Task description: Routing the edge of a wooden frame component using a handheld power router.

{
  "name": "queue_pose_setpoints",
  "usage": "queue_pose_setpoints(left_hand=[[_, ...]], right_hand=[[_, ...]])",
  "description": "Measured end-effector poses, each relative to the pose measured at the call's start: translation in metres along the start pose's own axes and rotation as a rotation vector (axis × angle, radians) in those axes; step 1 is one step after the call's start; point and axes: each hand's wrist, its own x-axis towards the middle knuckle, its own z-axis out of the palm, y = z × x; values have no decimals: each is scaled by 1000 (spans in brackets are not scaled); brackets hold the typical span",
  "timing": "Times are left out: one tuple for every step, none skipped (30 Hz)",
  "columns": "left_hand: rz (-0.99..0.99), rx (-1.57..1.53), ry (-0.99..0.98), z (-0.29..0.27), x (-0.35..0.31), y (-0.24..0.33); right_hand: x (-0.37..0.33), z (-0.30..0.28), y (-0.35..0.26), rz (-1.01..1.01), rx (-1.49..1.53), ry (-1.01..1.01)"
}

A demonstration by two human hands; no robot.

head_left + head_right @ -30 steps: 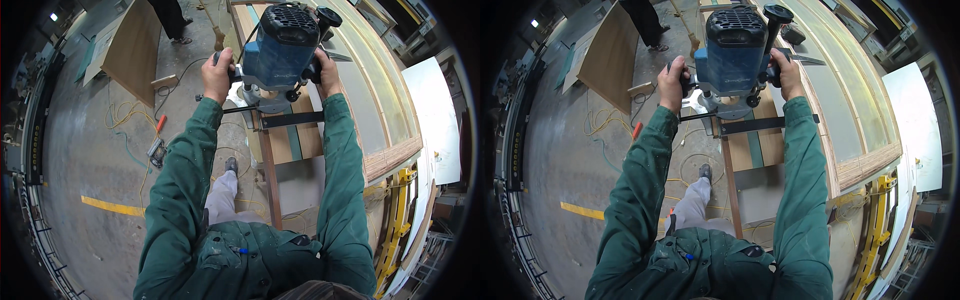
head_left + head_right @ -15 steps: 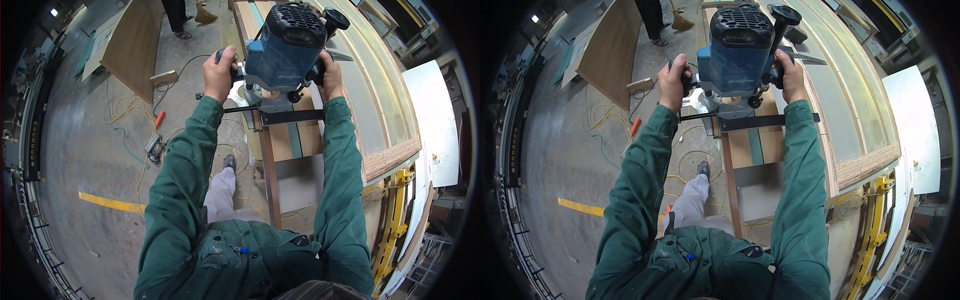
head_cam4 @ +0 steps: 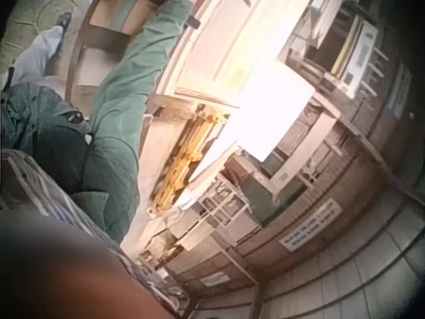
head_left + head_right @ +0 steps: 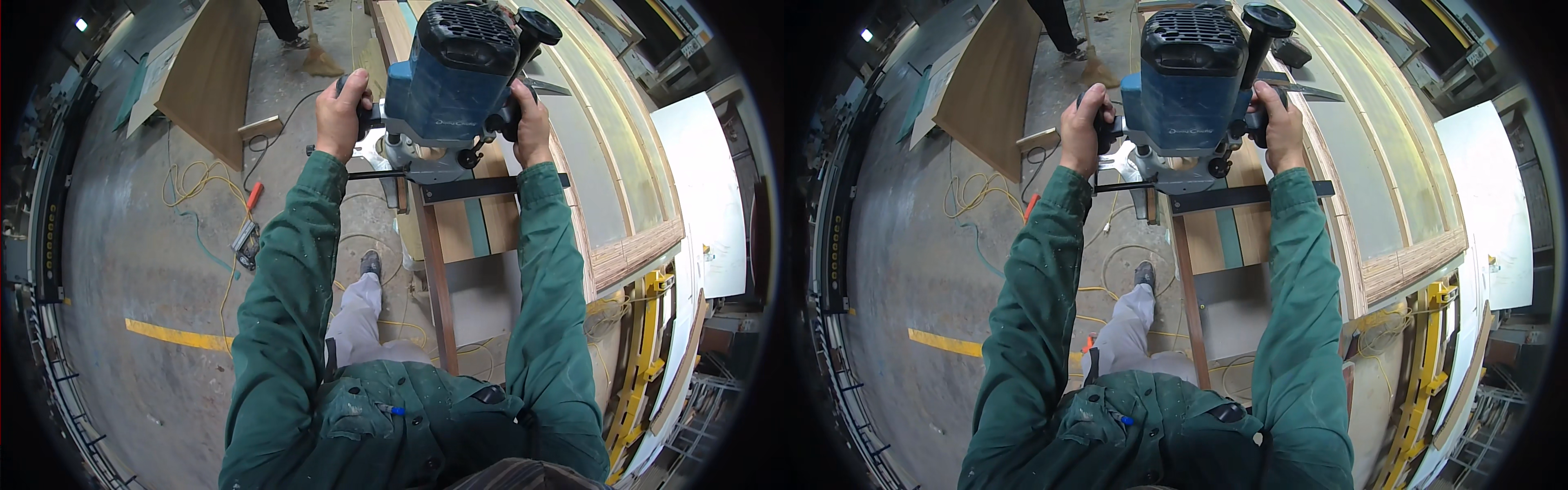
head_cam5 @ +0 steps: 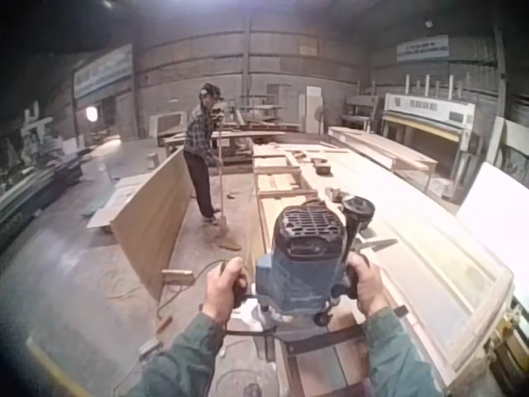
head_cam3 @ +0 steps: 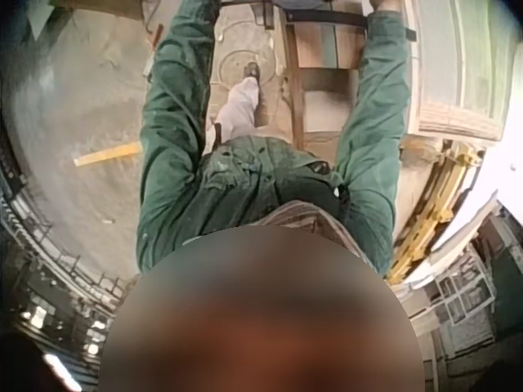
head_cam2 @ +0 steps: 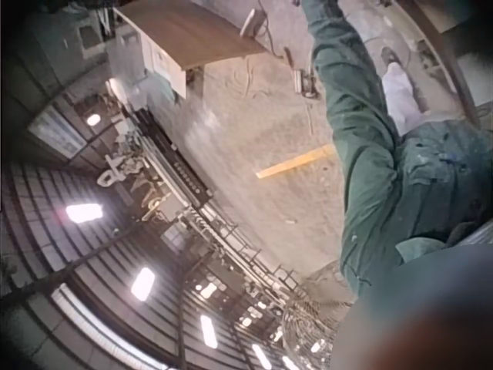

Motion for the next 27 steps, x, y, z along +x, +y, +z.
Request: queue_pose_setpoints(left_hand=[[0, 1, -15, -1, 1, 0], [-1, 2, -29, -2, 2, -1], [-1, 0, -28, -4, 3, -1], [-2, -9, -38, -5, 4, 0], [-3, -18, -47, -5, 4, 0], [-4, -20, -45, -7, 5, 0], [-10, -25, -56, -7, 5, 1], [-17, -29, -67, -7, 6, 1], [-17, -31, -67, -7, 6, 2], [-18, -31, -68, -7, 6, 1], [-18, -32, -69, -7, 6, 1], [-20, -33, -70, -7, 7, 1], [-37, -35, -67, -8, 8, 2], [-55, -36, -65, -9, 9, 3], [-56, -37, -65, -9, 10, 2], [-27, -11, -87, -9, 11, 1], [1, 14, -110, -9, 12, 1], [0, 14, -112, -10, 13, 0], [4, 12, -111, -10, 13, 1], [7, 11, -110, -10, 13, 1], [6, 11, -111, -10, 13, 1], [-17, 9, -110, -11, 14, 2], [-40, 7, -110, -11, 15, 2], [-43, 7, -110, -11, 15, 1], [-33, 15, -118, -12, 16, 2], [-24, 25, -125, -12, 17, 2], [-22, 26, -127, -13, 18, 2]], right_hand=[[-1, 1, -1, -7, -2, 6], [-3, 2, -1, -14, -5, 12], [-4, 3, -2, -14, -6, 11], [-7, 5, -4, -8, -14, 18], [-9, 6, -5, -2, -22, 25], [-9, 6, -4, -1, -23, 23], [-10, 5, -4, 2, -20, 25], [-10, 5, -3, 4, -18, 27], [-10, 4, -2, 4, -19, 28], [-11, 4, -1, -1, -24, 28], [-11, 4, 0, -6, -29, 28], [-11, 3, 1, -5, -31, 29], [-12, 4, 0, -3, -30, 33], [-12, 5, 0, -1, -29, 38], [-13, 5, -1, 0, -29, 38], [-14, 5, -1, 3, -34, 44], [-15, 5, -1, 6, -38, 50], [-16, 6, 0, 7, -39, 52], [-16, 6, 0, 4, -41, 50], [-17, 6, 0, 1, -43, 49], [-18, 7, 1, 2, -43, 50], [-19, 8, 1, -5, -42, 60], [-19, 9, 1, -11, -41, 69], [-19, 8, 2, -10, -42, 71], [-20, 8, 0, -16, -47, 69], [-20, 9, -1, -22, -51, 68], [-20, 10, -2, -24, -49, 69]])
